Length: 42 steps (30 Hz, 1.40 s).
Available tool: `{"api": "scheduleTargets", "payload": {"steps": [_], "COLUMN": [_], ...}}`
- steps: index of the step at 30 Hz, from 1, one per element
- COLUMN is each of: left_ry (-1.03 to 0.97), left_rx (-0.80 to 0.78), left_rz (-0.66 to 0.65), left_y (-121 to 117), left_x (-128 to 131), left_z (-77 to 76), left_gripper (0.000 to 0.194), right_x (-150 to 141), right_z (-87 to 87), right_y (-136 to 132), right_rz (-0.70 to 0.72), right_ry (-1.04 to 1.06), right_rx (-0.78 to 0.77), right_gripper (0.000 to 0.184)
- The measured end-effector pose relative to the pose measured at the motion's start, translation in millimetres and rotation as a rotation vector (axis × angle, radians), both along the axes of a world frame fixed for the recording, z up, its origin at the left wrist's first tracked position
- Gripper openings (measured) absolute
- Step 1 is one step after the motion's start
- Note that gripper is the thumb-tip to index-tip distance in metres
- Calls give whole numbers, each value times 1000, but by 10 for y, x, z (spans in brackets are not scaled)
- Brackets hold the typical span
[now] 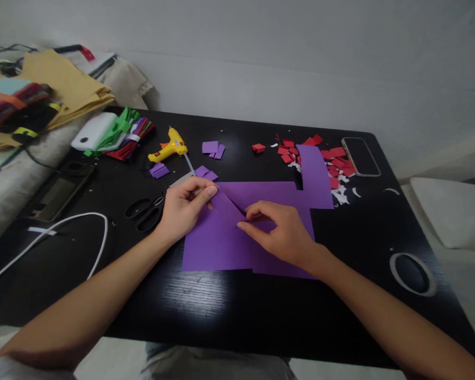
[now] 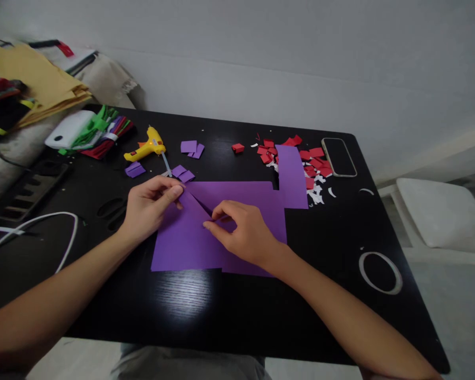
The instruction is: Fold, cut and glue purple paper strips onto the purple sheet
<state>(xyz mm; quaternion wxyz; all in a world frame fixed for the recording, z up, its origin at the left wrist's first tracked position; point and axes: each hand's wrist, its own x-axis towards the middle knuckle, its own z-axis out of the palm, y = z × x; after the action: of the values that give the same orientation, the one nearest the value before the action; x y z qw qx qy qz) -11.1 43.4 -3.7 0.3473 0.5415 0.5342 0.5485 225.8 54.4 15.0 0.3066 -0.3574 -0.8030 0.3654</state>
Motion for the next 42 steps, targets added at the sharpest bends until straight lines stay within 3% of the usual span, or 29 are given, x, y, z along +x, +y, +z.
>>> {"api": "scheduleTargets", "payload": {"steps": [9,12,15,19,33,42], "left_ry": [-34,-57,-77,-93,-107,-80], "left_rx": [2,-12,-14,-17,-22,-13], "left_rz": [24,32,23,20,24,23], "left_y": [2,-3,-6,-8,-16,-34], "left_x": [1,5,13,25,35,20], "left_z": [35,51,55,46,53,26], "left_gripper": [31,33,34,36,35,22], "right_x": [-28,-42,-51,-52,-51,-22], "right_z": [-24,-58,-89,-110,-143,-45], "right_y": [12,19,35,50,28,101], "right_rz": [-128,-198,-190,-162,-257,-352], "right_ry": [102,164,199,243,227,377], "right_rx": [-173,-265,-360,-435,-354,-353], "right_gripper": [11,19,27,24,16,31]}}
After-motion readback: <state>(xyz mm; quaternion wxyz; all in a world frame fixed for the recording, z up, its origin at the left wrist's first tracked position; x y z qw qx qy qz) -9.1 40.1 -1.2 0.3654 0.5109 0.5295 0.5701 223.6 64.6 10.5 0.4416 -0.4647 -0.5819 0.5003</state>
